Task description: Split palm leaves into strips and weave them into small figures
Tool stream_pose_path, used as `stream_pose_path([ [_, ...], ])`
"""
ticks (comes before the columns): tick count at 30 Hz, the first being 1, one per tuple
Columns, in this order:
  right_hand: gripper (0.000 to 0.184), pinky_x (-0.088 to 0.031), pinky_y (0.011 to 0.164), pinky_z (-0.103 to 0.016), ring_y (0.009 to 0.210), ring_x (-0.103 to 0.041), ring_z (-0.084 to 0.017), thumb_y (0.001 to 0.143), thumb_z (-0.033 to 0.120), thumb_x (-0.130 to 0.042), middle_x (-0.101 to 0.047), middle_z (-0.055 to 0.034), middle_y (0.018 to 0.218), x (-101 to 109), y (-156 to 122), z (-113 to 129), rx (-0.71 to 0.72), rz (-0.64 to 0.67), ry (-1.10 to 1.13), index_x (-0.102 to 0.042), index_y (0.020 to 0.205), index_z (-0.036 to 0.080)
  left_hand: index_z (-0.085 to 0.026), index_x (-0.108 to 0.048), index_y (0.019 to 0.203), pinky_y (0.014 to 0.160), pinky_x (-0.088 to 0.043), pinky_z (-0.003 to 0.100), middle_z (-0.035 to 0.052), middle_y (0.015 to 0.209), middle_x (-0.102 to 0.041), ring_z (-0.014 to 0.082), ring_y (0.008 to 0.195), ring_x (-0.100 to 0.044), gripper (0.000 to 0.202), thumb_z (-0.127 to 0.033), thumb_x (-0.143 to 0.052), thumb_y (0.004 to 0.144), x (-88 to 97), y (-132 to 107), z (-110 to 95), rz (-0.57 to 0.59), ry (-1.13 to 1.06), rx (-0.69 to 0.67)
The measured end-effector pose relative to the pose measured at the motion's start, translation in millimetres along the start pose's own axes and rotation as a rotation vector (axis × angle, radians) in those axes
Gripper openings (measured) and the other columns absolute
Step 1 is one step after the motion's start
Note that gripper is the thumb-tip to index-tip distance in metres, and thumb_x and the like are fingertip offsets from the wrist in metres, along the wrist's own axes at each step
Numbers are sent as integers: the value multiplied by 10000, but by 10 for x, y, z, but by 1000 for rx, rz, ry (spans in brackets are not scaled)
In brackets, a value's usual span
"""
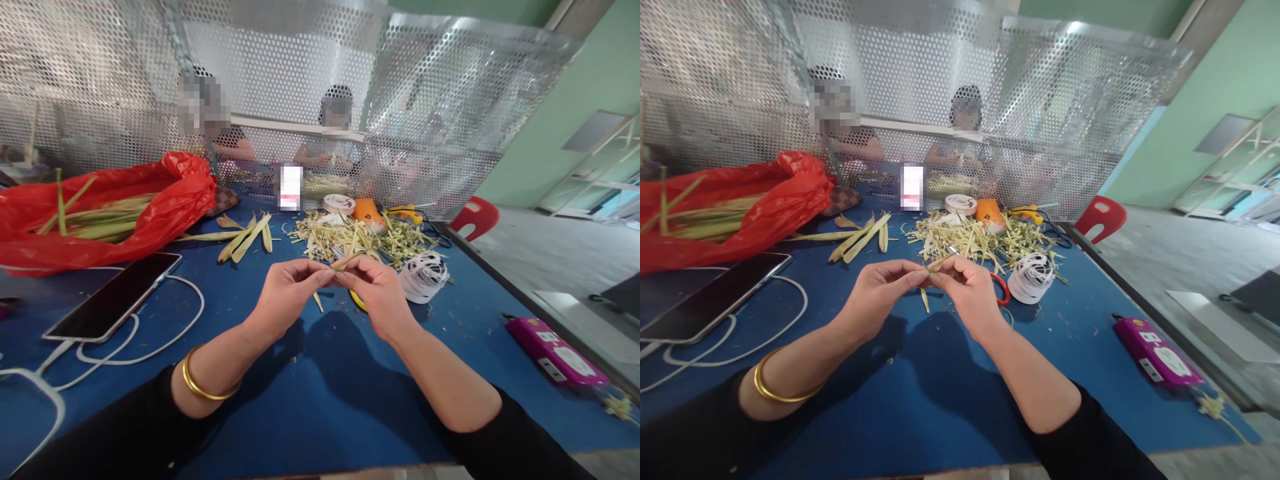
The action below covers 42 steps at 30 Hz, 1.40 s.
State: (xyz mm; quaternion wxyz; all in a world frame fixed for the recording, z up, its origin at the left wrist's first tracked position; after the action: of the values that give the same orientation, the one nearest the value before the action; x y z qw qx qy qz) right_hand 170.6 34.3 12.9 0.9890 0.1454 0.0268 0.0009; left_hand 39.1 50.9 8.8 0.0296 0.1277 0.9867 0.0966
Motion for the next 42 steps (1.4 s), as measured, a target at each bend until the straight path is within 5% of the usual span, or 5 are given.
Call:
stream_pose_path([
  [10, 120, -464, 567, -246, 583, -543, -112, 671, 252, -732, -613, 13, 657, 27, -19, -133, -4, -135, 35, -649, 702, 172, -132, -719, 690, 764, -511, 267, 46, 693, -702, 134, 683, -639, 228, -357, -748, 673, -60, -66, 261, -53, -275, 268],
  [16, 89, -461, 578, -248, 591, -537, -111, 682, 241, -674, -592, 16, 656, -43, -37, -190, -54, -113, 106, -631, 671, 164, -136, -682, 656, 799, -514, 292, 27, 669, -688, 139, 680, -648, 219, -339, -764, 661, -79, -97, 327, -79, -332, 280],
  [27, 122, -455, 572, -260, 596, -543, -138, 742, 290, -608, -578, 7, 646, -32, -49, -147, -32, -97, -211, -602, 738, 168, -123, -720, 722, 714, -527, 255, 34, 693, -707, 120, 622, -639, 254, -295, -818, 562, 66, -103, 358, -233, -260, 320],
  [35, 149, -476, 592, -256, 609, -581, -139, 807, 312, -558, -590, 3, 685, -66, -51, -111, -6, -41, -232, -596, 758, 177, -136, -679, 664, 669, -492, 208, -13, 616, -643, 88, 593, -593, 205, -280, -798, 581, 72, -58, 325, -166, -195, 295],
  [42, 192, -432, 517, -241, 514, -550, -134, 790, 317, -568, -549, 23, 542, -55, -31, -78, -1, -86, -340, -587, 661, 176, -134, -706, 717, 698, -496, 235, 41, 703, -687, 120, 647, -616, 256, -340, -788, 588, 14, -64, 326, -78, -146, 343],
])
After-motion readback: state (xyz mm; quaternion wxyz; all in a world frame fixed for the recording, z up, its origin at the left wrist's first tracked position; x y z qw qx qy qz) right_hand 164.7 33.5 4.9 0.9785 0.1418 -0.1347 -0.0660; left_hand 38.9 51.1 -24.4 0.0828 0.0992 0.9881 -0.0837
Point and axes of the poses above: each hand's wrist, its own y-axis towards the middle knuckle, its own x-axis out of the back of the hand, z = x × y, the point moved 8 cm from there along y, towards the middle knuckle
